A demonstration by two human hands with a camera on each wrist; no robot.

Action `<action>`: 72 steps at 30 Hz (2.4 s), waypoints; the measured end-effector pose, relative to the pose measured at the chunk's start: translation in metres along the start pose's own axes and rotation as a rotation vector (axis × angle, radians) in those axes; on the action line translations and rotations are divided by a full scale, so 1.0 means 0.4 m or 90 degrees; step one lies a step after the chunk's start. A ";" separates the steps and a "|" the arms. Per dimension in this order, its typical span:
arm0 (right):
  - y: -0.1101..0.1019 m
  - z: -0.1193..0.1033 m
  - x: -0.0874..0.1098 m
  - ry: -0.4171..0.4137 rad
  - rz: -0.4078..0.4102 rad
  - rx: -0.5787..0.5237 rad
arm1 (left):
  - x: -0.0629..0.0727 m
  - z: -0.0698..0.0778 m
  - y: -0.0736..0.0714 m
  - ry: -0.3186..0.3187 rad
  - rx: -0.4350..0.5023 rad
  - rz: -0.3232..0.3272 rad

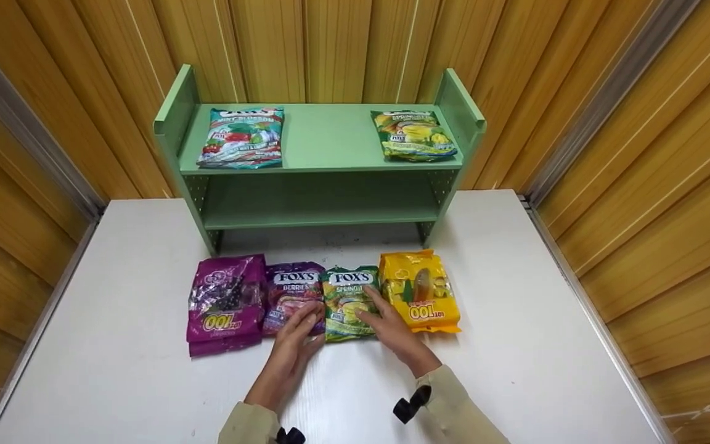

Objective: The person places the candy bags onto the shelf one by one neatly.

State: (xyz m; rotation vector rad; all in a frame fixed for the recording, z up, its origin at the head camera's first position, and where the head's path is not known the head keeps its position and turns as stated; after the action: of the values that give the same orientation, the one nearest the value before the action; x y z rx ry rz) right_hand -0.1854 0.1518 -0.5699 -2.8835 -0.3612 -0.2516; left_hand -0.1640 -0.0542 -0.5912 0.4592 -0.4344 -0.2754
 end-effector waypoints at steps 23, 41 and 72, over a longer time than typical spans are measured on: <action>0.009 0.001 -0.008 -0.007 0.021 0.037 | -0.029 0.005 0.043 0.026 -0.050 -0.008; 0.024 0.012 0.009 -0.001 0.016 0.025 | -0.056 -0.035 0.067 0.068 -0.109 0.097; 0.032 0.031 0.004 0.024 0.068 -0.204 | -0.005 0.024 0.042 0.084 -0.068 0.157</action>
State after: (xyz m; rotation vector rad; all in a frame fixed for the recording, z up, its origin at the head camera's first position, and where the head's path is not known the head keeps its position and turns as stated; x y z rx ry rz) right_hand -0.1788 0.1429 -0.5840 -3.1939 -0.1715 -0.3766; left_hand -0.1676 -0.0425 -0.5761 0.3135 -0.3410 -0.0292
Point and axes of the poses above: each hand's wrist, its own x-axis away from the middle knuckle, its own y-axis out of the palm, z = x × y, the point moved 3 cm from there along -x, towards the middle knuckle, and after that the axes turned 6 degrees about -y, right-handed, at the moved point
